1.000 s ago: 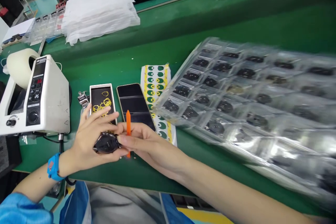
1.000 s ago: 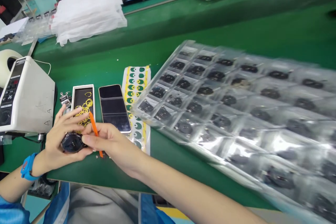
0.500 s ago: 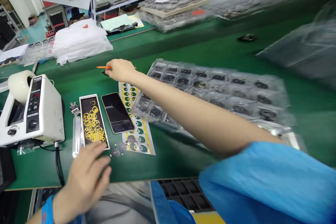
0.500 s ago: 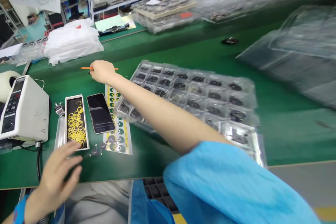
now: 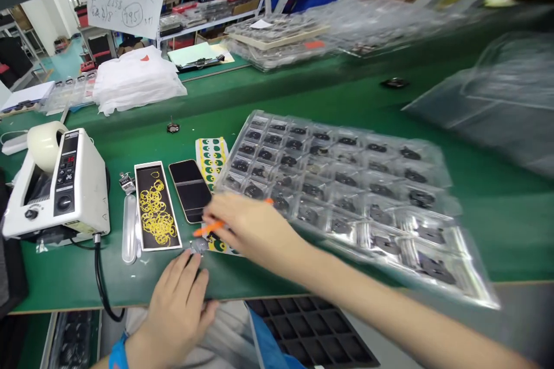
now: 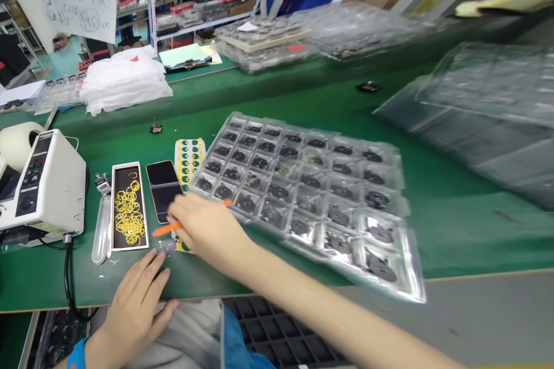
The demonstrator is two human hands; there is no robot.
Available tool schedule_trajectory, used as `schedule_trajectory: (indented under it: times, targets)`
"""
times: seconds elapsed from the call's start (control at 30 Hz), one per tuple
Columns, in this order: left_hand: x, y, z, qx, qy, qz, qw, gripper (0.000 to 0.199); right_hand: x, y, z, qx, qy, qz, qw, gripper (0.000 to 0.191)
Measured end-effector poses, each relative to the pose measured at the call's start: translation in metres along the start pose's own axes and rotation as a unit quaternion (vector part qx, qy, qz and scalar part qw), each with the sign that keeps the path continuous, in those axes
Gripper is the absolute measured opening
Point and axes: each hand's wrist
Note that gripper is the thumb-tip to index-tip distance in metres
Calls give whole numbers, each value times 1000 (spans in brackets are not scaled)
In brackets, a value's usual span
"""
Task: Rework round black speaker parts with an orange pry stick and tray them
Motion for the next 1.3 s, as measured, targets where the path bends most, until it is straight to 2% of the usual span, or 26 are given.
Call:
schedule_trajectory:
  times: [0.07,0.13,0.23,0.33,0.47,0.67,0.8,0.9,1.07,1.3]
  targets:
    - [1,1,4,-29,-26,-4,999,39,-4,29,19,11,8,-5,1000,22]
    - [1,5,8,-57,-51,-4,997,49,-6,44,34,29,31,5,999,25]
    - [1,11,18,-85,-81,-22,993,57,-10,50,48,48,87,14,995,27]
    - [-2,18,30,-97,-104,-31,989,53,-12,49,54,48,119,6,992,26]
    - [-6,27,38,-79,-111,-19,991,45,-14,59,60,56,133,-13,989,29]
    - [-9,40,23,7,-92,8,996,29,-17,86,70,81,119,-43,989,33]
    - [-10,49,11,23,-56,23,998,29,-22,93,75,104,103,-60,987,39]
    - [-12,53,5,39,-49,-5,998,23,-28,92,77,119,93,-57,987,41]
    - [-13,57,-4,10,-45,-46,998,25,-37,81,83,114,78,-61,989,36]
    - [-17,62,-11,-23,-13,-51,998,28,-50,77,88,64,42,-64,995,33]
Point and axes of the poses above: each hand's wrist, its own y-axis away from the middle knuckle, its own z-axis out of the palm, x = y × z, and after that the axes turned 13 degrees about -x, right-handed
